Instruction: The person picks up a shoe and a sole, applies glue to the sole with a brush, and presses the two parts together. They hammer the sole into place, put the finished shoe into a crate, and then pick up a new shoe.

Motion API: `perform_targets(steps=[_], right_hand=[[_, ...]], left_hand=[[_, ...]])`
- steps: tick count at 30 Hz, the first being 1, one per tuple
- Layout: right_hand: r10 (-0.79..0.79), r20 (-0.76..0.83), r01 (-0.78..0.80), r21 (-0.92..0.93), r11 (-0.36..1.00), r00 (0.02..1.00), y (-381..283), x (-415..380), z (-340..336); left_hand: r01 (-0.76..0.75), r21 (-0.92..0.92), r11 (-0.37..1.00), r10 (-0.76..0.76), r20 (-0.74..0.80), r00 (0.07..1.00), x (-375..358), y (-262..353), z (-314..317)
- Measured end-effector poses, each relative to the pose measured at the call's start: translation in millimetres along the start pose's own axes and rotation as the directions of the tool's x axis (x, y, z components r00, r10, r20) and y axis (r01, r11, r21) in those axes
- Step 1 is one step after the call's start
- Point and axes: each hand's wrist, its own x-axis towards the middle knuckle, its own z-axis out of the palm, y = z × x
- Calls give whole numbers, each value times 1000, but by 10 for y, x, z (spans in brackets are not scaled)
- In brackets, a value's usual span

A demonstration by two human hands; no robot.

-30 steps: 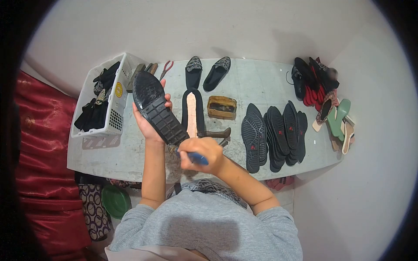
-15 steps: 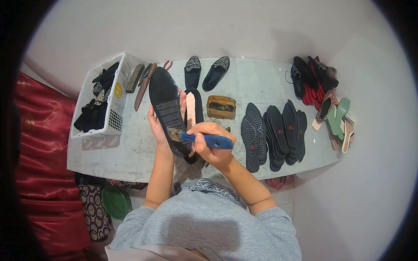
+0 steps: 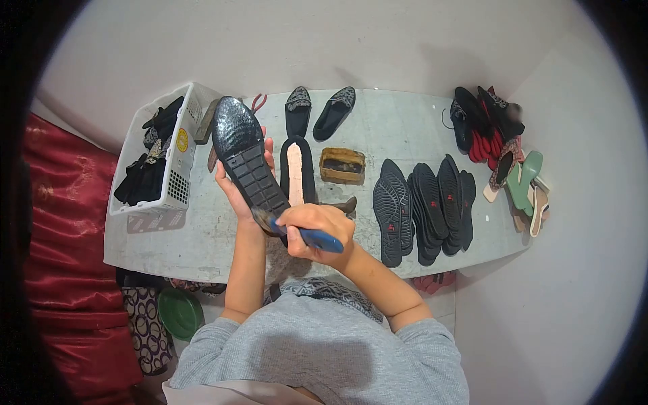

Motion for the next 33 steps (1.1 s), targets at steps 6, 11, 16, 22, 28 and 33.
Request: perform_targets(steps=[6,11,16,22,28,33], right_hand=[[-128,-46,124,-66,990,991,-26,-23,86],[-78,21,80,-101,992,997,-30,-39,-8],[-35,-176,44,50,998,984,13,-51,94],[-173,21,175,-104,979,985,32,-106,20],[-214,-45,208,-101,973,976,37,-58,12],[-211,53,215,-97,972,976,35,-96,3]], left_hand=[[-28,49,998,29,-11,1000,11,22,4],[-48,-29,998,48,-11,999,32,90,-111],[-28,28,999,30,-57,998,17,53,-131],[-32,28,999,35,-97,995,5,77,-134],[-19,4,1000,20,-141,990,-7,55,-187],[-36,34,999,40,-111,993,-9,85,-199]])
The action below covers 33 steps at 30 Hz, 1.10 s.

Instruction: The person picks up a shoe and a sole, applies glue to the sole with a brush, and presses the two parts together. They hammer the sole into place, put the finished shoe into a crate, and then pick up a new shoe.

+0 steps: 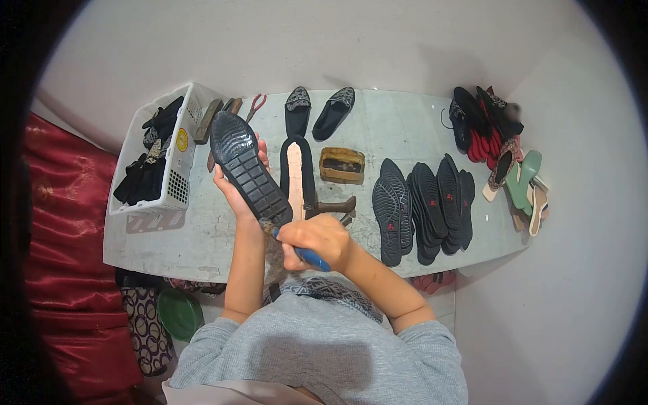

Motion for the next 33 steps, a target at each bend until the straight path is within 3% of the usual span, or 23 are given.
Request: perform_targets(steps=[2,5,6,8,11,17,21,25,30,33], right_hand=[[71,27,-70,-39,997,997,-7,30,-78],[189,-99,-198,-90,976,977,42,-12,-128],[188,-99,-197,-92,976,977,29,-12,-109],[122,-203,-108,79,991,972,0,-9,-29],[42,-20,-41,54,998,999,-48,21,4],[93,112,-90,-26,996,989,75,11,-189],[43,-49,-44,-6,999,998,-25,30,-150],[-14,49,10,84,996,999,-49,-4,-56],[127,50,-125,-36,991,991,43,10,-214],[106,-13,-106,-51,993,994,30,14,-224]], left_hand=[[-34,45,998,36,-46,998,-11,-14,35],[-65,78,995,69,-58,996,-11,18,16],[-64,65,996,66,-30,997,-8,23,-1],[-46,41,998,47,-12,999,-9,14,-25],[-1,-29,1000,2,17,1000,-18,11,-3],[-5,-70,998,6,21,1000,-48,37,32],[44,-133,990,-36,66,997,-43,-6,66],[105,-157,982,-88,114,990,-72,-48,130],[113,-201,973,-92,112,989,-78,-21,81],[102,-173,980,-81,123,989,-51,-31,71]])
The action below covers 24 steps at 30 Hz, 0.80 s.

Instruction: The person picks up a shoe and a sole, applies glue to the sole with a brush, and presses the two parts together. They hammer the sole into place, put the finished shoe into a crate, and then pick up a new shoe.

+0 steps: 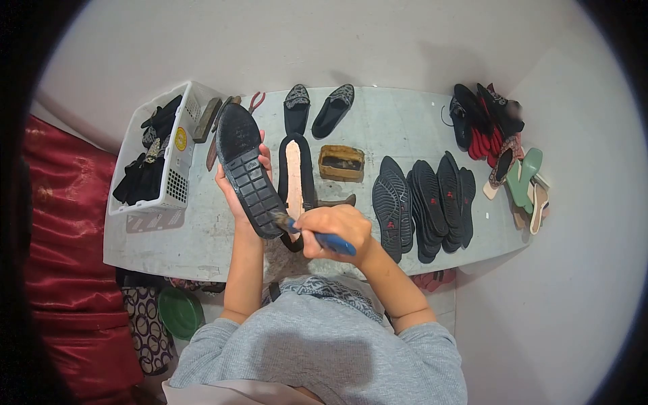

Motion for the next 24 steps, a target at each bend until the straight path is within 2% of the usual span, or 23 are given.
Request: perform_targets(steps=[2,4,6,8,10,12,13,15,16,19,22,24], right_hand=[[-60,28,59,55,997,998,-15,-49,80],[-135,62,125,144,982,989,-57,-36,146],[-159,53,152,118,981,986,16,-51,102],[-148,74,144,62,988,986,107,-61,25],[-138,95,139,3,990,986,112,-46,-24],[-138,90,138,13,990,986,62,-7,-67],[-137,90,137,13,991,986,54,-5,-51],[-177,59,160,227,961,982,34,3,15],[-178,59,160,228,960,982,33,-6,26],[-116,185,69,241,968,976,59,-26,18],[-32,177,-17,271,962,984,112,10,-69],[-20,162,-18,229,973,987,129,-29,-90]], left_hand=[[-5,96,995,15,-98,995,9,-19,56],[23,76,997,-19,-57,998,-5,-14,92],[52,54,997,-51,-15,999,-4,-8,94],[-15,89,996,25,-116,993,-6,26,83],[-41,124,991,56,-117,992,-8,48,13],[-42,38,998,42,2,999,6,69,-27],[-35,0,999,35,-14,999,1,65,-17],[-28,-6,1000,28,-18,999,0,66,-24],[-19,-15,1000,18,-20,1000,5,68,-25],[-4,-34,999,5,10,1000,0,78,-13],[-10,-62,998,8,-25,1000,-21,78,6],[-18,-51,999,16,-33,999,-27,84,-27]])
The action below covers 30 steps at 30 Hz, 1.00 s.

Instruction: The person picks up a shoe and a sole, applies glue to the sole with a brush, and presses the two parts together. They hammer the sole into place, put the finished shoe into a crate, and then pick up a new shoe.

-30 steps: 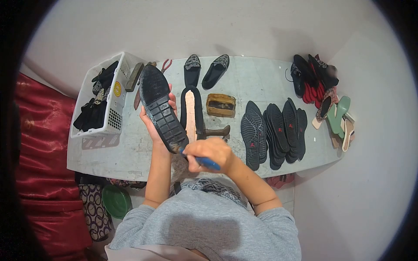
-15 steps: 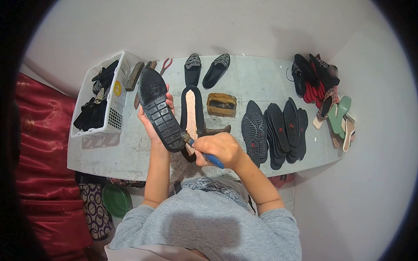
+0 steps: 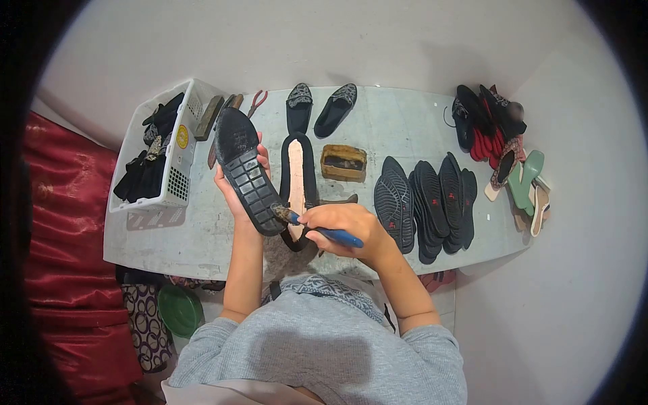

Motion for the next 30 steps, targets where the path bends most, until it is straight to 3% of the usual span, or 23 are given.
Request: perform_targets(steps=[4,6,10,12,14,16,18,21,22,24,25,27,28,30], right_hand=[[52,-74,-38,171,985,996,-107,-5,32],[55,66,-62,104,993,996,-147,12,26],[204,-33,-204,0,979,979,-49,-21,-100],[124,-56,-127,-50,991,991,-55,2,-96],[133,-130,-98,246,964,983,-129,-3,-42],[86,-18,-79,248,966,996,-196,33,-5],[80,43,-85,124,989,996,-197,51,29],[273,-44,-265,132,955,961,-83,-29,-13],[276,-88,-275,26,961,957,-110,-27,-50],[312,-230,-298,95,950,922,-108,-27,-36],[311,-231,-297,94,950,922,-120,-41,-28],[318,-234,-244,294,924,919,-149,-82,2],[275,-199,-221,257,941,940,-144,-91,47],[91,-67,-94,-47,994,994,-166,-27,78]], left_hand=[[8,7,1000,-8,29,1000,11,-14,0],[-4,7,1000,4,15,1000,10,-20,36],[-2,-26,1000,2,-11,1000,4,12,32],[-9,1,1000,10,-55,998,-2,-4,58],[-13,28,1000,16,-101,995,-5,-26,68],[-7,48,999,11,-79,997,-4,-37,68],[5,52,999,-1,-70,998,-24,-51,111],[29,-9,1000,-29,-33,999,-43,-28,88],[42,-70,997,-43,-10,999,-52,-13,70],[58,-72,996,-57,14,998,-79,-26,46],[78,-74,994,-75,36,997,-94,-41,42],[67,-13,998,-66,16,998,-115,-75,67],[56,48,997,-55,-5,998,-128,-100,89],[103,21,994,-104,58,993,-156,-173,166]])
